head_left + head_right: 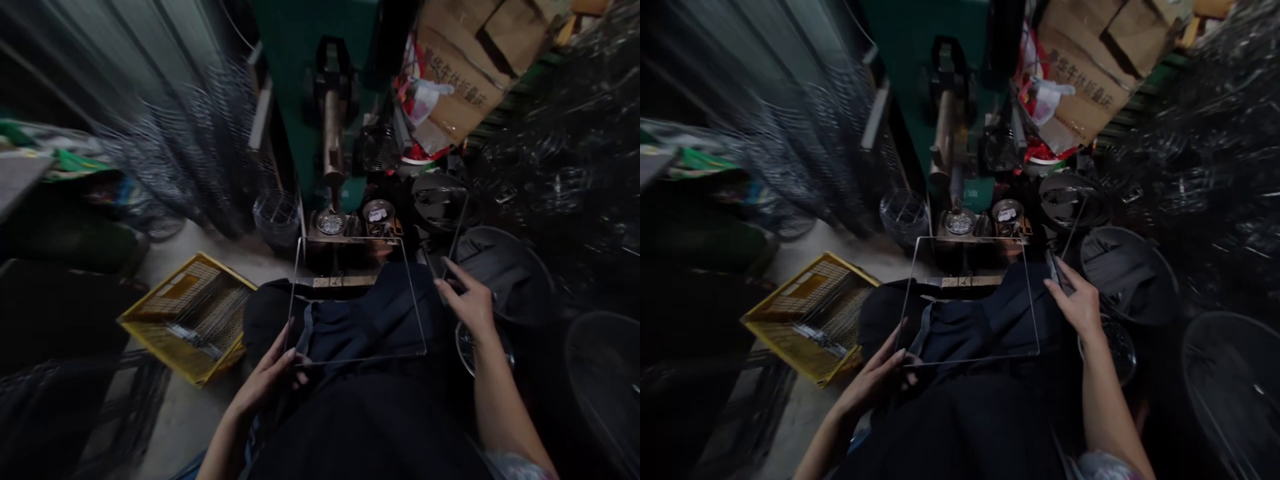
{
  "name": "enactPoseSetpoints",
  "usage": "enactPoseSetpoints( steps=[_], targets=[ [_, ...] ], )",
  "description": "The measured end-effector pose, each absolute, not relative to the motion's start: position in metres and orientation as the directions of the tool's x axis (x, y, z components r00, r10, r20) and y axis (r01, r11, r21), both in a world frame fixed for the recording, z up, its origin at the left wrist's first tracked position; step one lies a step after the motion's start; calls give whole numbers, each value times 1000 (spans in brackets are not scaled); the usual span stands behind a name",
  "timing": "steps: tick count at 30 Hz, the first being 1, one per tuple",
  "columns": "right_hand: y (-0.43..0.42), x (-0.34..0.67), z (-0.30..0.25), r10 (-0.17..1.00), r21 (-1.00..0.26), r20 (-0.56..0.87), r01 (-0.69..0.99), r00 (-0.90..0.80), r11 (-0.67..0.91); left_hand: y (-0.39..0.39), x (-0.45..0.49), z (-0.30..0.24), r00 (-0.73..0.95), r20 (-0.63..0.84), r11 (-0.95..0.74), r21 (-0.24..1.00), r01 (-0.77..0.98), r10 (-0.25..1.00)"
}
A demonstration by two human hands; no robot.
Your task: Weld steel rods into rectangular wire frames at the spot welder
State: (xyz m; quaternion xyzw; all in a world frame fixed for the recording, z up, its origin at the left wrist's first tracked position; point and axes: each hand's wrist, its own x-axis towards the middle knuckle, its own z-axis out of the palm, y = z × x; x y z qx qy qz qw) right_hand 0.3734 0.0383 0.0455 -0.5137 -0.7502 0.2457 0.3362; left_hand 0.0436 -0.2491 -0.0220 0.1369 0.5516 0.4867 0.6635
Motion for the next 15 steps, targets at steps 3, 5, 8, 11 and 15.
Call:
enactPoseSetpoints(
  steps=[3,5,8,11,15],
  targets=[
    [39,371,45,922,-718,266,581,-282,384,-249,41,-25,-43,-602,498,697,-516,797],
    [39,372,45,917,-714,265,577,-299,395,-249,39,-29,-19,-608,505,676,-536,794],
    [40,375,42,914,-709,259,581,-313,400,-249,38,-33,-7,-614,506,657,-559,789],
    [39,379,39,915,-691,247,604,-318,396,-245,38,-31,-22,-611,493,660,-567,791],
    [36,381,39,909,-661,230,630,-347,408,-234,39,-25,-67,-593,454,681,-574,803]
  ],
)
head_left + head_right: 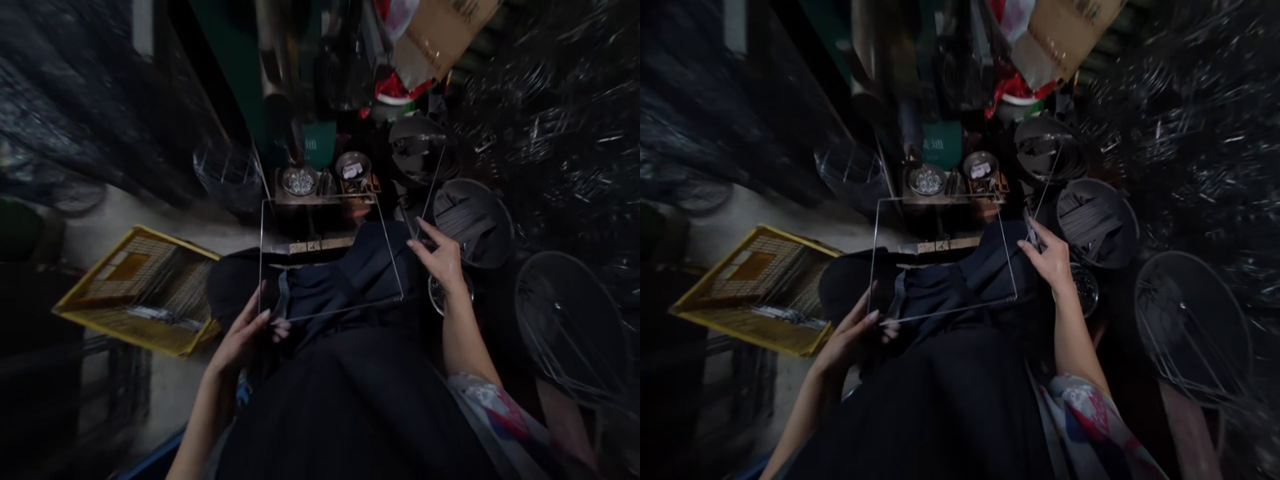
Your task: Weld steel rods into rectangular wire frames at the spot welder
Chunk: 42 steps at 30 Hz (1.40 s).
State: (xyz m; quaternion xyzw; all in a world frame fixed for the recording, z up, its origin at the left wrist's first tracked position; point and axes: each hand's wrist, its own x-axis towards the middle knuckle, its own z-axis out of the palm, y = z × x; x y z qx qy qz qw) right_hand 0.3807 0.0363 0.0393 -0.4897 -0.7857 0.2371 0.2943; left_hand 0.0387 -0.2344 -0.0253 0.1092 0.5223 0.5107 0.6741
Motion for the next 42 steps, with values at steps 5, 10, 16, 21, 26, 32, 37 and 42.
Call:
enactPoseSetpoints(
  steps=[5,10,16,21,26,32,37,42],
  targets=[
    [29,377,35,893,-663,174,621,-414,417,-224,36,-25,-79,-583,444,692,-569,808],
    [20,373,21,865,-636,167,618,-474,461,-220,39,-27,-72,-565,435,705,-561,822],
    [10,376,26,808,-572,146,618,-571,540,-230,28,-26,-130,-518,369,742,-559,846],
    [5,384,51,852,-605,177,628,-493,490,-253,7,-28,-284,-472,253,786,-564,835],
    [5,377,69,843,-586,233,622,-485,520,-232,16,-28,-291,-444,200,775,-599,848],
    [-19,353,66,681,-507,228,512,-696,693,-206,25,-17,-280,-448,216,778,-590,849],
    [-37,311,28,464,-576,158,300,-871,760,-194,34,-19,-279,-437,216,790,-574,855],
    [-37,285,7,390,-675,179,176,-903,717,-188,37,-22,-236,-418,211,778,-592,877]
  ],
)
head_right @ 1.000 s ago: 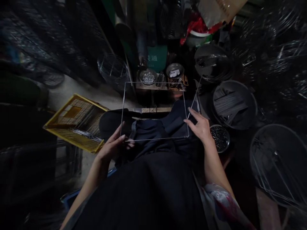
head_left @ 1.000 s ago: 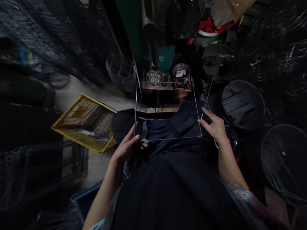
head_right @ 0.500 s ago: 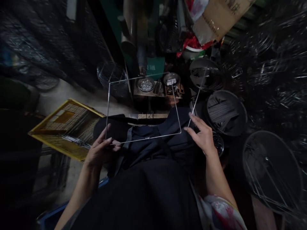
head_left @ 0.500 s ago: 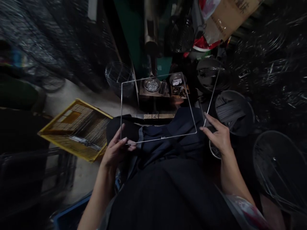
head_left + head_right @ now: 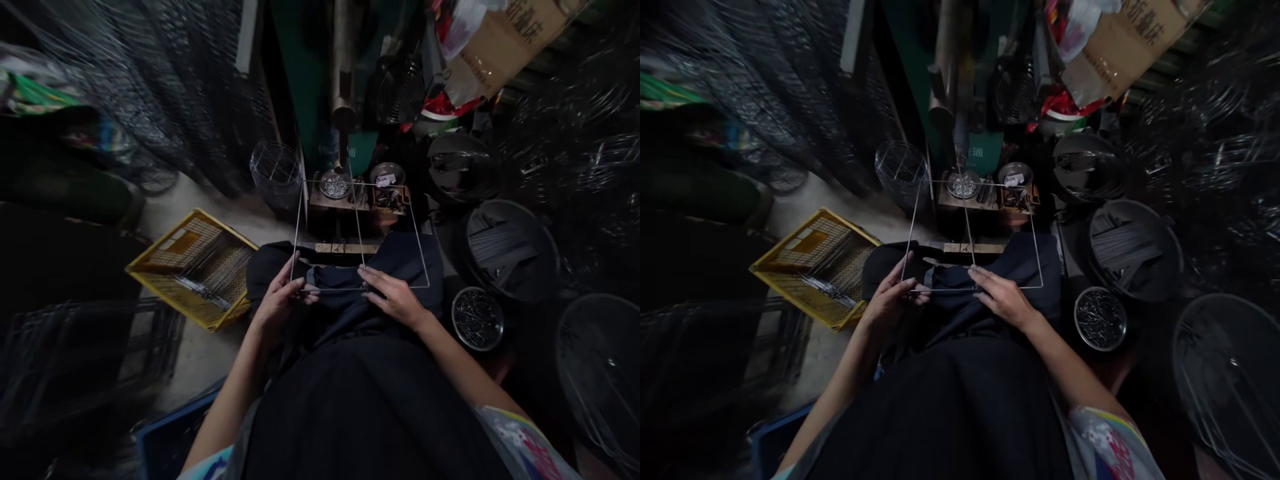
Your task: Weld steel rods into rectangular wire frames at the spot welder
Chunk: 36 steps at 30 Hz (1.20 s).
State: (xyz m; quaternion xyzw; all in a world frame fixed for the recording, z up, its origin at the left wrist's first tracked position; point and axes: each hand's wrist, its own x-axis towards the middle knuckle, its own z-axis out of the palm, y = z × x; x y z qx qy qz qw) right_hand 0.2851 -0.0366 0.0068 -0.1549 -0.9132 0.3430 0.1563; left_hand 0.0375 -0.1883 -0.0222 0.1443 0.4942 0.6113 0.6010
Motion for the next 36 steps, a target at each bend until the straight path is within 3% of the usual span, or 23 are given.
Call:
enactPoseSetpoints(
  steps=[11,24,28,31,33,36],
  targets=[
    [-32,287,9,396,-712,136,188,-908,676,-185,35,-26,-178,-392,217,770,-600,902],
    [-26,294,11,425,-697,109,236,-899,677,-184,33,-26,-228,-394,190,777,-600,891],
    [-14,311,17,493,-637,81,335,-866,694,-191,26,-27,-291,-415,170,778,-605,862],
    [-9,321,24,531,-508,84,423,-843,751,-194,24,-29,-326,-422,154,779,-608,846],
    [-12,316,25,508,-435,81,428,-857,792,-192,28,-32,-324,-407,138,778,-613,854],
    [-23,293,18,439,-448,73,365,-895,817,-182,44,-34,-298,-385,122,765,-632,873]
  ],
)
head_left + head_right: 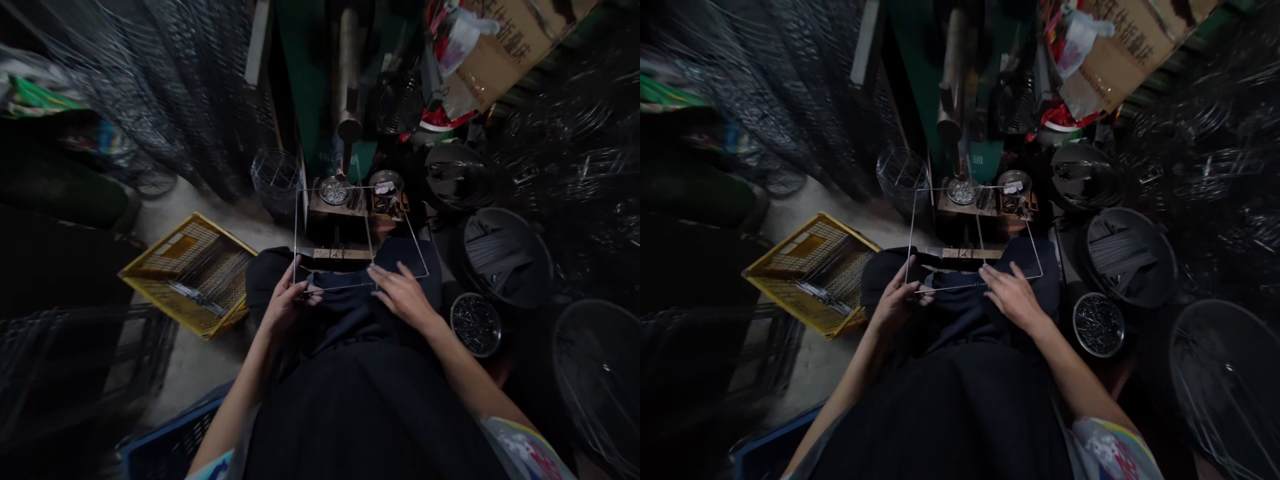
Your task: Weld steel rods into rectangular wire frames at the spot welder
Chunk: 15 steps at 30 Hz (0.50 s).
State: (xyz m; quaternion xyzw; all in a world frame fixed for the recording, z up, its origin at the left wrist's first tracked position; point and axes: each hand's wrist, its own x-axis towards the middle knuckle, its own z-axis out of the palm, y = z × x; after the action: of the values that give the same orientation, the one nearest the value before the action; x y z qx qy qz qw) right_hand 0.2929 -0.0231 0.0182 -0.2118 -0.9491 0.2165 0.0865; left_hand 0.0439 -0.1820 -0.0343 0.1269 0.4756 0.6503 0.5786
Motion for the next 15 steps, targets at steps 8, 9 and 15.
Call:
enactPoseSetpoints(
  steps=[8,9,15],
  targets=[
    [-55,244,-9,361,-622,62,247,-930,743,-172,75,-30,-209,-398,166,724,-669,893],
    [-56,248,-8,367,-626,69,246,-928,740,-176,73,-31,-219,-399,165,731,-662,890],
    [-51,279,6,438,-580,65,323,-897,748,-203,58,-32,-246,-379,143,753,-642,892]
  ],
)
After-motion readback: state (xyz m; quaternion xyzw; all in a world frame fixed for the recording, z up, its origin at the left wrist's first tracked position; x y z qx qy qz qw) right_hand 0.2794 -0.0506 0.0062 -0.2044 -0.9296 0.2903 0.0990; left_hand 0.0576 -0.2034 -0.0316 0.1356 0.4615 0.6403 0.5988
